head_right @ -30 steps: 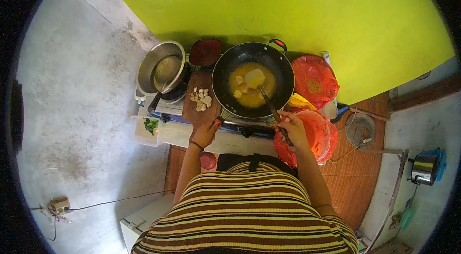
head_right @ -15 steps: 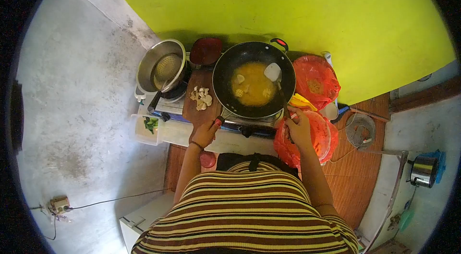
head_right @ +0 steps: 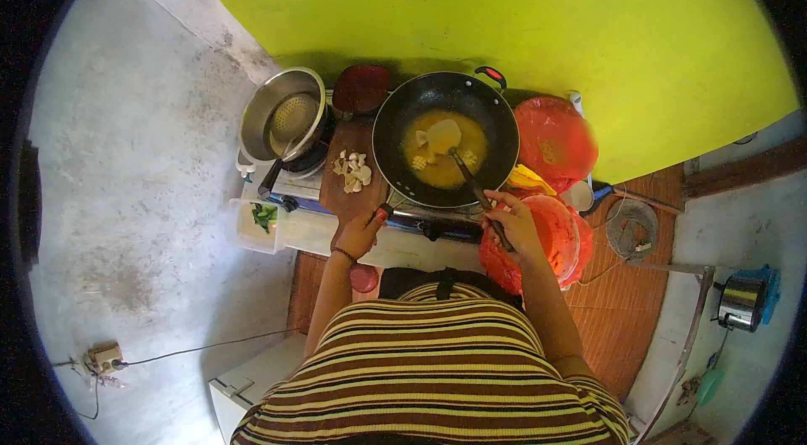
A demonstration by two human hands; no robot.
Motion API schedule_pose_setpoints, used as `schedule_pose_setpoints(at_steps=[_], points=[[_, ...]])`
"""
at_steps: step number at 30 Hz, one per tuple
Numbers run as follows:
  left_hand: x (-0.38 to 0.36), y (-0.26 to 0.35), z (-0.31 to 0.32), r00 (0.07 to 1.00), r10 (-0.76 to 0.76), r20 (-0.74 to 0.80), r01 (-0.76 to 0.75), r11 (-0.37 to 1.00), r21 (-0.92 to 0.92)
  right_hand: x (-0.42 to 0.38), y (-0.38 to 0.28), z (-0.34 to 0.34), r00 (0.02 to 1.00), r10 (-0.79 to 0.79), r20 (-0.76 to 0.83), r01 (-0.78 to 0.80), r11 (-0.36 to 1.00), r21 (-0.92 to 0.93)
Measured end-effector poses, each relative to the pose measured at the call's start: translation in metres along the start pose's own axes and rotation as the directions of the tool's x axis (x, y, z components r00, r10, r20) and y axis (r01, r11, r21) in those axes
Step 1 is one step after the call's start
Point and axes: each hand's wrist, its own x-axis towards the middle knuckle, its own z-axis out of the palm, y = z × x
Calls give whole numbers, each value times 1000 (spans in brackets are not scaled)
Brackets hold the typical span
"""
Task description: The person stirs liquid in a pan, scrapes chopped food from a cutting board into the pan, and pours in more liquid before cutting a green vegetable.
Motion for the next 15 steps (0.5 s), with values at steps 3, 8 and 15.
schedule_pose_setpoints(at_steps=[3, 8, 15], points=[[0, 2, -1, 1000, -26, 14, 26, 1000, 1, 5, -3, 6, 1000, -22, 9, 22, 998, -52], [4, -7, 3, 1000, 15, -1, -15, 999, -29, 14, -5, 19, 993, -111, 38, 117, 951, -286], [3, -4, 2, 1000, -1, -9, 1, 1000, 9, 23, -2, 30, 995, -86, 50, 99, 916, -388]])
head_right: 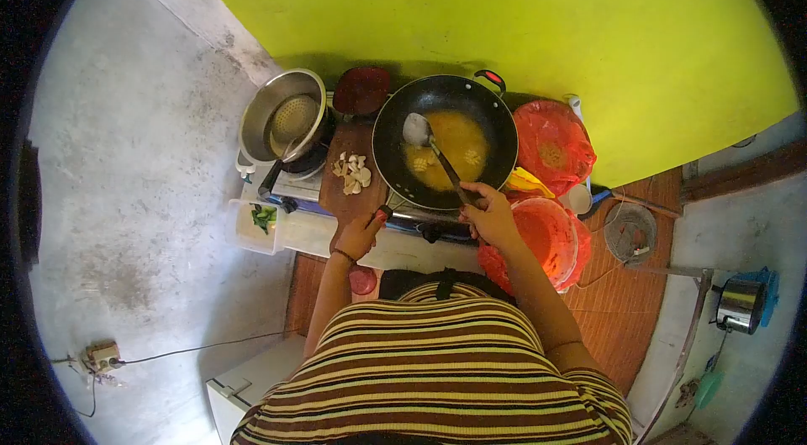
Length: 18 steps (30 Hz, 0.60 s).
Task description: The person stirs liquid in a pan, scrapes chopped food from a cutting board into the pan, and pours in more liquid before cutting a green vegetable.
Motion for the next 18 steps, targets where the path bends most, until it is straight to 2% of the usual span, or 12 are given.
schedule_pose_setpoints(at_steps=[4, 10, 13, 18], points=[[-2, 3, -1, 1000, 1, -6, -1, 1000, 20, -1, 8, 0, 997, -38, -62, 32, 996, -88], [-1, -1, 2, 998, 44, -34, -44, 999, 13, -12, 3, -13, 982, -98, -162, 102, 995, 19], [0, -1, 2, 998, 48, -36, -48, 999, 11, -16, 3, -23, 957, -126, -261, 99, 988, -115], [-2, 2, 2, 999, 35, -33, -35, 999, -7, -15, 15, -35, 968, -27, -248, 20, 999, -31]])
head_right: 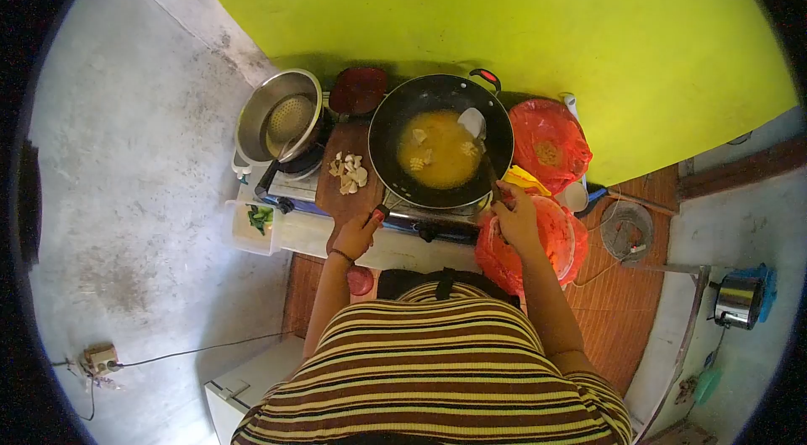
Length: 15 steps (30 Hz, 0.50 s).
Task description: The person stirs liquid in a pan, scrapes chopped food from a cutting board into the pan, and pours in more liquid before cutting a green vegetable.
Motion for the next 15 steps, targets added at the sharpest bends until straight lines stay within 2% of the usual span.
schedule_pose_setpoints(at_steps=[7, 10, 13, 15], points=[[1, -3, 1, 1000, 7, 2, -7, 1000, -3, 6, 2, 1, 978, 161, 135, -199, 918, 343], [0, -2, 2, 1000, 9, -8, -9, 1000, -1, 4, -2, 5, 971, 148, 190, -216, 884, 415], [-1, 0, 2, 1000, 3, -5, -3, 1000, 11, 4, -13, 10, 971, 98, 217, -181, 895, 408], [0, 1, 1, 1000, -2, 2, 2, 1000, 19, 8, -19, 15, 976, 57, 212, -116, 954, 278]])
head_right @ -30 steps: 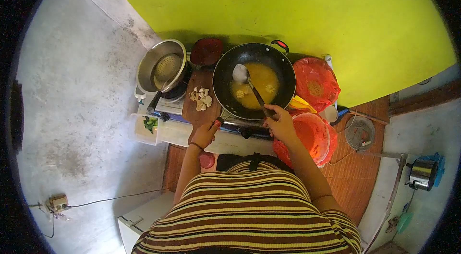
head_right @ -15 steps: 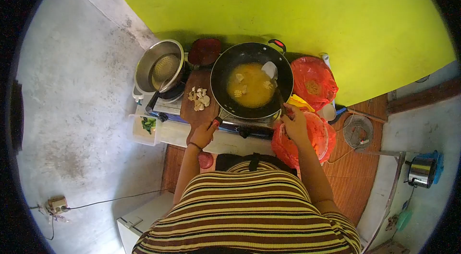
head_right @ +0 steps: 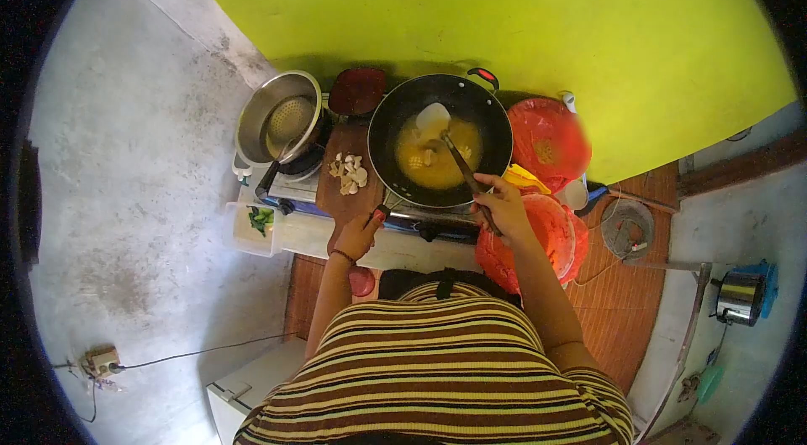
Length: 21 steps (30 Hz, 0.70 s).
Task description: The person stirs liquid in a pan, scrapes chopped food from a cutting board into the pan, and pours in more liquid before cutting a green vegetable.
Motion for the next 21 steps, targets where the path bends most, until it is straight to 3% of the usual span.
schedule_pose_setpoints(at_steps=[4, 7, 10, 13, 21], points=[[3, -5, 2, 1000, 9, -3, -9, 1000, -3, 1, -5, 19, 989, -140, -36, 109, 887, -449], [2, -3, 0, 1000, -9, 14, 9, 1000, -6, 4, 7, 21, 844, -525, 109, 351, 387, -853], [3, -5, 0, 1000, -15, 23, 15, 1000, -15, 8, 15, 18, 812, -547, 204, 351, 178, -919], [4, -6, -1, 1000, -7, 23, 7, 1000, -6, -1, 12, 15, 846, -481, 231, 323, 115, -940], [5, -3, -4, 999, -18, 40, 18, 1000, -1, -39, -7, -1, 864, -447, 231, 332, 160, -930]])
